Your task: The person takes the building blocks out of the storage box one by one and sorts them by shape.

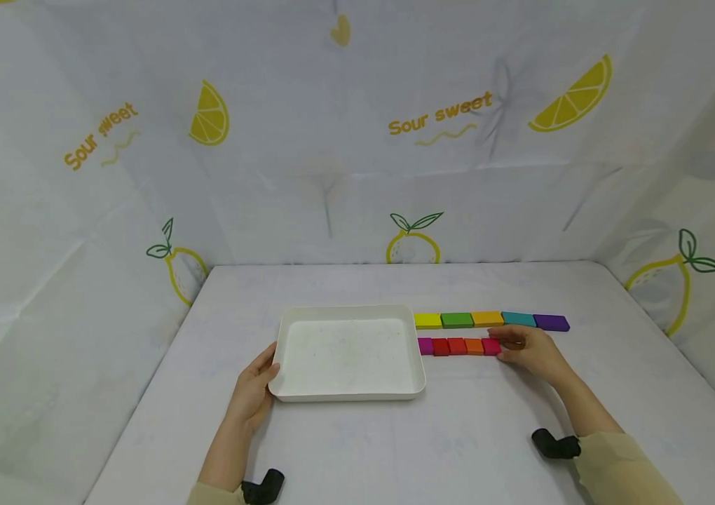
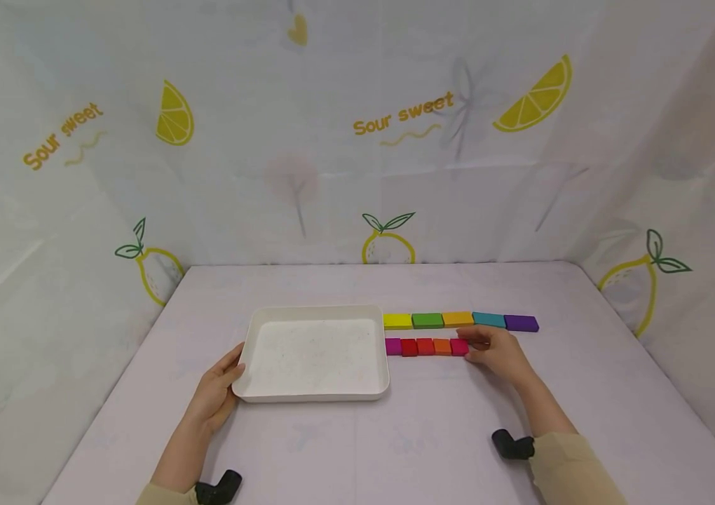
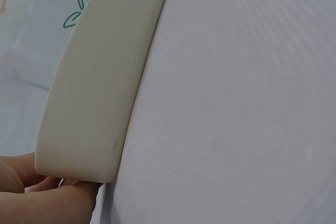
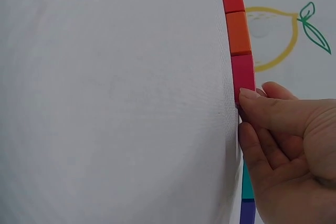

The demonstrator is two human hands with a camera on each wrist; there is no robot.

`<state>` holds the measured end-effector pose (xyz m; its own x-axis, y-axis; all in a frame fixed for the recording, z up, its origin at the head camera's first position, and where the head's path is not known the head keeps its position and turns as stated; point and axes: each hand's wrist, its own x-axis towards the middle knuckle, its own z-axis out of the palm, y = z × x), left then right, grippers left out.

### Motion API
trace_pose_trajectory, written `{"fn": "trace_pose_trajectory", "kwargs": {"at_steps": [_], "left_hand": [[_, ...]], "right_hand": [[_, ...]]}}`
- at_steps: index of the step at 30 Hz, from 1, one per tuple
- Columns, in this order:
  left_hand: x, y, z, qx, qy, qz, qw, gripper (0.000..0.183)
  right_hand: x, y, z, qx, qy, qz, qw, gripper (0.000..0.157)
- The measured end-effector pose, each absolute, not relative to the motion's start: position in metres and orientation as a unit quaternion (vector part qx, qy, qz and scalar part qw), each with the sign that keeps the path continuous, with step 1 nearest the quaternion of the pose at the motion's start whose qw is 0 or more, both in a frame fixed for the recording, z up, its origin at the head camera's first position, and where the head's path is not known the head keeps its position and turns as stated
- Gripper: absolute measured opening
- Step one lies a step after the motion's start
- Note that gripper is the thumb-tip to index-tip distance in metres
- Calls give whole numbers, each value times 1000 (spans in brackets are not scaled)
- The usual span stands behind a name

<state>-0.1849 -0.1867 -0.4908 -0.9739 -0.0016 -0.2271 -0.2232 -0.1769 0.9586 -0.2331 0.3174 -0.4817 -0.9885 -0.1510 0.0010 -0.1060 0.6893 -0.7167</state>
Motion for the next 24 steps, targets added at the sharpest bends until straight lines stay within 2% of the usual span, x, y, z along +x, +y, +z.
{"fn": "trace_pose_trajectory", "kwargs": {"at_steps": [19,24], "left_hand": [[-186,-191,-490,-93,634,764,76,56],[-188,-191,-489,-85,648,753,73,55]], "right_hand": [[-232,309,-477,-41,920,-388,27,47],[-232,305,-473,-11,923,-385,4,45]]}}
